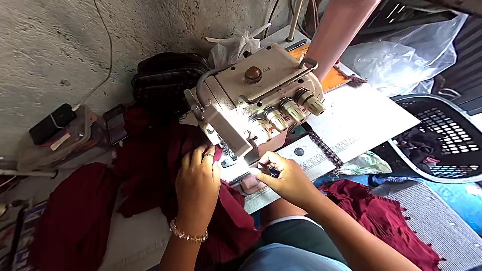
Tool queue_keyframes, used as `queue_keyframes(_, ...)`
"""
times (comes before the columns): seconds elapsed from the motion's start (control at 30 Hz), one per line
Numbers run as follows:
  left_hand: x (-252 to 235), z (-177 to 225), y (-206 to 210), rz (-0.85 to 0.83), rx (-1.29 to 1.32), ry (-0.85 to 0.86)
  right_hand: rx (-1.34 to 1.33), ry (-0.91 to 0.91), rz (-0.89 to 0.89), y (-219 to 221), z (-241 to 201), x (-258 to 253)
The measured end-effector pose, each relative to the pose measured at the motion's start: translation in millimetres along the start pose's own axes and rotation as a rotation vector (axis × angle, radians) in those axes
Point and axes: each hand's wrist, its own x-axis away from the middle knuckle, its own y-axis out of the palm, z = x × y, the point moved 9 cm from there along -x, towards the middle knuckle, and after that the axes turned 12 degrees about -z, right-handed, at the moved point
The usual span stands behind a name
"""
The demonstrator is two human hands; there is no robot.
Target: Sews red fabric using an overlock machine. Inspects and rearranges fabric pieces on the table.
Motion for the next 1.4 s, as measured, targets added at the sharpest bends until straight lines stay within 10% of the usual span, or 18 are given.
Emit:
queue_keyframes(0.23, 43.6, -9.8, -13.2, 0.047, 0.026, -0.057, 0.453, -0.253, 0.127, -5.5, -60.4, 11.8)
queue_keyframes(0.53, -19.7, -85.2, -20.8, -0.010, 0.212, 0.152, 0.445, -0.398, 0.076, 20.7, -96.7, 9.8)
queue_keyframes(1.03, 43.3, -94.6, -49.3, 0.480, 0.395, 0.121, 0.438, -0.410, -0.167, 105.9, -157.3, -56.5)
queue_keyframes(1.4, 81.7, -84.8, -59.3, 0.473, 0.293, 0.024, 0.837, -0.283, 0.256, 35.2, -119.4, -8.7)
